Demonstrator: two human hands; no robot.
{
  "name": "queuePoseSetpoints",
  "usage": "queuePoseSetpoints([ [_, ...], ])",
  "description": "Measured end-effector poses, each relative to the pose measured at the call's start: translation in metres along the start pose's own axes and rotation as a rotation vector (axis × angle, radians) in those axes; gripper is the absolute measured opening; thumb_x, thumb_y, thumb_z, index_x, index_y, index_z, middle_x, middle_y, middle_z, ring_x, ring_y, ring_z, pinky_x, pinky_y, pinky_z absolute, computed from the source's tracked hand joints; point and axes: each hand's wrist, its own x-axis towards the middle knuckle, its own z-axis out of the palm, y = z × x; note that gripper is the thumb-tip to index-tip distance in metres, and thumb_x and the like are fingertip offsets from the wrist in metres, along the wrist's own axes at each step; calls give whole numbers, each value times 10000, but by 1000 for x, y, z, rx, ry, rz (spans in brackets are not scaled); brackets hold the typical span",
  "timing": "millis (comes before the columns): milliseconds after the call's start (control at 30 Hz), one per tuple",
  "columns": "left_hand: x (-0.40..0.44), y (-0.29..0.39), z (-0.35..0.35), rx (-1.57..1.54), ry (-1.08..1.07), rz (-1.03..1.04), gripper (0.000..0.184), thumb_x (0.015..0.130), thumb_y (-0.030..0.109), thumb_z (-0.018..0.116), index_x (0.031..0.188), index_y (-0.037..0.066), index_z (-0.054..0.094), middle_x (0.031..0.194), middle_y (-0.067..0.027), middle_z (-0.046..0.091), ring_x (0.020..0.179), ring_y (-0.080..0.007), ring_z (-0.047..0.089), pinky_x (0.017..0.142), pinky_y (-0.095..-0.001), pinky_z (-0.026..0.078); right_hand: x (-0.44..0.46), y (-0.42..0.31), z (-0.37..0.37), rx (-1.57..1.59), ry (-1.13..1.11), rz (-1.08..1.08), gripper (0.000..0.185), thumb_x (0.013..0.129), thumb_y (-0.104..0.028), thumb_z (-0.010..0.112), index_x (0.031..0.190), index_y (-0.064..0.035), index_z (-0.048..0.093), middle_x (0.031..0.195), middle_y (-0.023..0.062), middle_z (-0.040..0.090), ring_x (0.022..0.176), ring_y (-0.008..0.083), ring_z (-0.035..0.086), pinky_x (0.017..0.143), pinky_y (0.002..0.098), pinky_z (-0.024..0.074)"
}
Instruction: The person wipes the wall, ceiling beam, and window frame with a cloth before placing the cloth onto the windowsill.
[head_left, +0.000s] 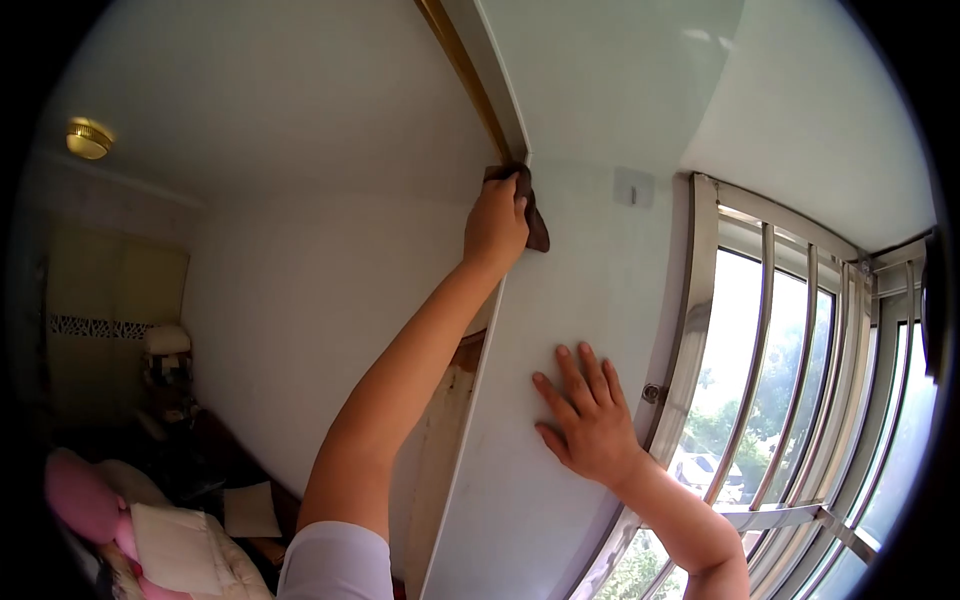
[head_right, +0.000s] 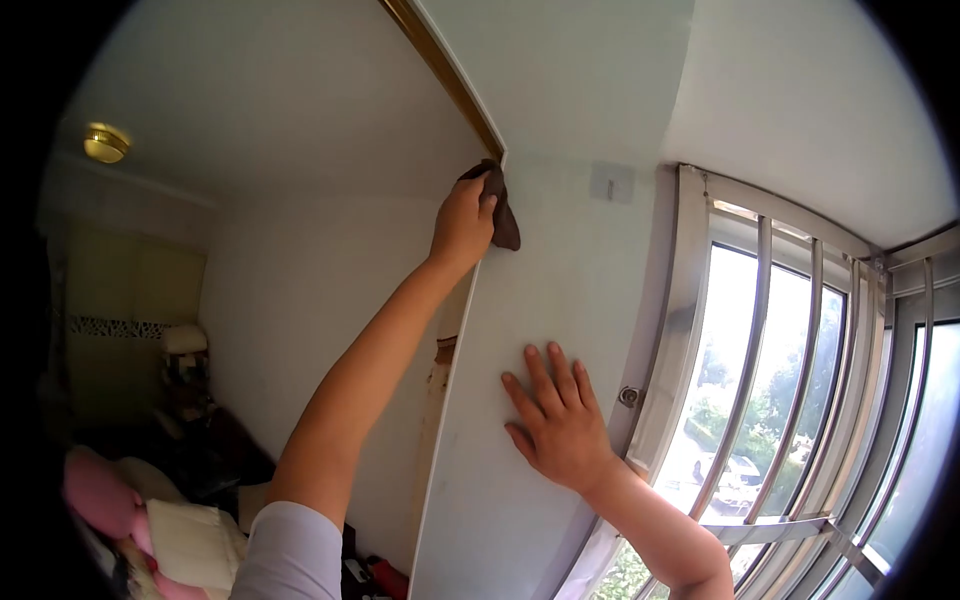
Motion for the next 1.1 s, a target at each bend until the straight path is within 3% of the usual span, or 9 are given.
queuePoseSetpoints([
  [167, 28, 15, 12, 216, 82, 73, 353, 1007, 133, 465, 1329, 0, 524, 1317, -170, 542, 1145, -353, 573, 986, -401, 478, 0, -2, 0, 16, 8, 7, 570, 852, -312, 658, 1373, -131, 512, 1513, 194, 346, 1406, 423, 298, 1126, 556, 290],
  [267, 40, 21, 15, 125, 19, -143, 350, 1001, 122, 471, 1321, -7, 528, 1307, -161, 550, 1156, -352, 566, 982, -401, 479, -3, 3, 0, 57, 29, -1, 562, 848, -304, 661, 1364, -130, 520, 1511, 189, 350, 1404, 417, 303, 1129, 547, 290],
  [333, 24, 12, 22, 149, 181, 51, 336, 990, 127, 492, 1302, 19, 555, 1242, -153, 583, 1104, -350, 578, 962, -408, 476, -6, 4, 2, 62, 44, -7, 559, 845, -301, 664, 1358, -130, 524, 1508, 186, 354, 1403, 413, 308, 1130, 542, 292],
  [467, -30, 8, 23, 416, 128, 394, 357, 970, 115, 529, 1316, 29, 549, 1314, -129, 550, 1215, -333, 491, 994, -419, 466, -6, 6, 3, 69, 77, -20, 545, 827, -279, 683, 1333, -132, 546, 1500, 174, 366, 1398, 398, 324, 1129, 529, 299],
  [633, 1, 28, 34, 282, 216, 187, 361, 951, 125, 555, 1303, 48, 570, 1329, -121, 545, 1259, -351, 442, 1017, -425, 450, -8, 9, -1, 136, 118, -27, 488, 794, -240, 708, 1255, -120, 603, 1475, 161, 403, 1392, 381, 339, 1132, 516, 306],
  [767, -1, 71, 80, 285, 225, 306, 351, 882, 57, 620, 1231, 15, 609, 1290, -143, 552, 1231, -350, 461, 1015, -423, 455, -14, 12, -2, 213, 134, -40, 422, 775, -216, 718, 1176, -105, 648, 1449, 153, 438, 1390, 363, 347, 1141, 508, 299],
  [967, -6, 69, 74, 389, 191, 373, 325, 942, 81, 562, 1262, 49, 607, 1277, -109, 563, 1219, -347, 466, 976, -407, 486, -28, 16, -5, 251, 93, -60, 397, 794, -201, 702, 1175, -97, 652, 1436, 147, 448, 1399, 347, 336, 1151, 499, 287],
  [1000, -3, 67, 65, 420, 201, 210, 337, 951, 115, 556, 1283, 75, 600, 1308, -93, 556, 1237, -344, 454, 1005, -404, 464, -30, 19, -7, 251, 96, -56, 397, 794, -201, 702, 1175, -97, 652, 1436, 147, 448, 1399, 347, 336, 1151, 499, 287],
  [1100, 8, 53, 56, 389, 260, 92, 347, 946, 106, 562, 1291, 86, 600, 1323, -91, 551, 1236, -354, 454, 1010, -411, 458, -36, 21, -10, 257, 46, -59, 387, 808, -196, 691, 1179, -95, 651, 1439, 145, 445, 1404, 329, 331, 1157, 493, 278],
])
